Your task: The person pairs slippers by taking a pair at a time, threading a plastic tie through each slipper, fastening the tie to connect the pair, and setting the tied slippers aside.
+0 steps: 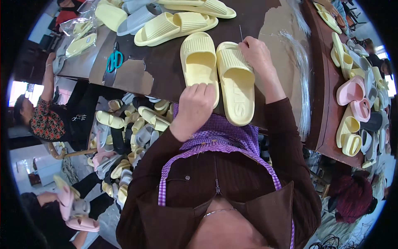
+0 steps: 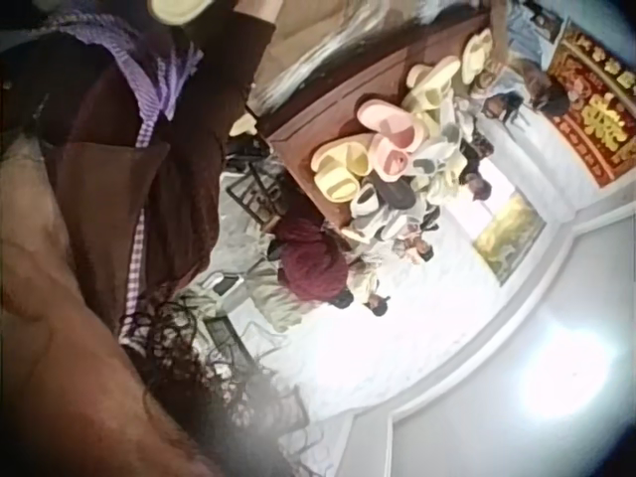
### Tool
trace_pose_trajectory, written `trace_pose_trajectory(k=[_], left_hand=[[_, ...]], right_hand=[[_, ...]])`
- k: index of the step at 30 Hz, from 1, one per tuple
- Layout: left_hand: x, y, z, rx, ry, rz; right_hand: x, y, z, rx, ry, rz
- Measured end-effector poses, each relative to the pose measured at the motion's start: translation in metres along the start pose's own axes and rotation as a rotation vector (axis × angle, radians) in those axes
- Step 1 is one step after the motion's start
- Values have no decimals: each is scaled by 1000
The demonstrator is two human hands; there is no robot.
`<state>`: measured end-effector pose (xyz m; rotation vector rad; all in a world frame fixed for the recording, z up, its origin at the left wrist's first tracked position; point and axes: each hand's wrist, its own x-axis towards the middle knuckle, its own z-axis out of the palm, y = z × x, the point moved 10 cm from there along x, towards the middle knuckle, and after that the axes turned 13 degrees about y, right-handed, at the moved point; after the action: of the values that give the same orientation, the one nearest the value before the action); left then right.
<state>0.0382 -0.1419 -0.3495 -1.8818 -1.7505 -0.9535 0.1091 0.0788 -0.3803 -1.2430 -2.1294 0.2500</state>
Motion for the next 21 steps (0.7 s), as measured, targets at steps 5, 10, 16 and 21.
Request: trace_pose_trajectory(k=[5, 10, 16, 21], left_hand=[[15, -40, 37, 10, 59, 37], [27, -58, 65, 23, 28, 46], [34, -66, 83, 131, -80, -61], [36, -72, 85, -65, -107, -67]], right_hand=[[-1, 9, -1, 84, 65, 18], [0, 12, 2, 269, 99, 70], [8, -6, 10, 411, 43, -11], [23, -33, 32, 493, -94, -85]])
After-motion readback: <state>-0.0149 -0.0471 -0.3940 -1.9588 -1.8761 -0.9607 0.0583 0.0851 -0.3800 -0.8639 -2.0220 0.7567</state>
